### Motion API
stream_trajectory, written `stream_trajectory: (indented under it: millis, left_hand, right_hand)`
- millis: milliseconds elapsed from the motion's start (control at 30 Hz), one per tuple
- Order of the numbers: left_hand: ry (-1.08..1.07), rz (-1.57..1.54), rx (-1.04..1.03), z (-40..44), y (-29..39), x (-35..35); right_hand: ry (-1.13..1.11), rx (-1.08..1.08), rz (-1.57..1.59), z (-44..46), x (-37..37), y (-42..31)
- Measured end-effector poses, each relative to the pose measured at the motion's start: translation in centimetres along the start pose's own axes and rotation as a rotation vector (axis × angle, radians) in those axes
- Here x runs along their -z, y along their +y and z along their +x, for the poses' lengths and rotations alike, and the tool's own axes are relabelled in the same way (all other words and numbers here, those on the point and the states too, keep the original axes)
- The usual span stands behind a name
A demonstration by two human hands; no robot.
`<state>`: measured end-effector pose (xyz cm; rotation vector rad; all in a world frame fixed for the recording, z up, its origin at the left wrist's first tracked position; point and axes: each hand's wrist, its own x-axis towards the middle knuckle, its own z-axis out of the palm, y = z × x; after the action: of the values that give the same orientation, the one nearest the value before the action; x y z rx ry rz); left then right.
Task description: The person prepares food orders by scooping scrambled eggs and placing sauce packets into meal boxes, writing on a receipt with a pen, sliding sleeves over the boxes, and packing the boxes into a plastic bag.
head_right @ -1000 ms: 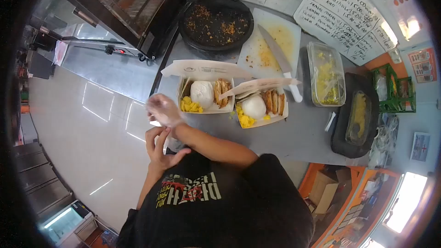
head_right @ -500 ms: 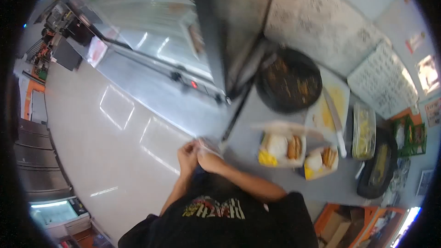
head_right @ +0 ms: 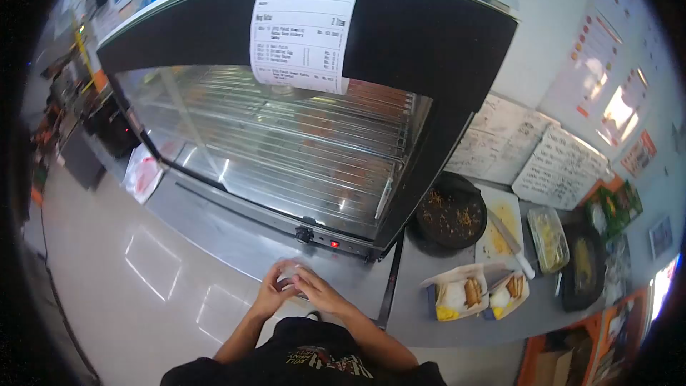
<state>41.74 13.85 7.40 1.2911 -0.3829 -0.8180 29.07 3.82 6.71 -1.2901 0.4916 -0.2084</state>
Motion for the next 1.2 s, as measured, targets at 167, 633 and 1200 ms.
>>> stream_trajectory:
  millis: [167, 633, 1200]
  left_hand:
    - [0.104, 0.527, -0.091, 8.7, -6.0, 10.4]
    - [-0.253, 1.947, -0.123, 23.6, -6.7, 11.0]
    - [-0.098, 1.499, -0.120, 7.4, -10.9, 5.4]
  right_hand:
    - [-0.175, 0.405, -0.848, -0.8, -2.9, -5.8]
    - [1.124, 1.374, -0.281, 8.1, -3.9, -36.4]
    - [1.109, 0.061, -0.122, -42.6, 5.4, 10.7]
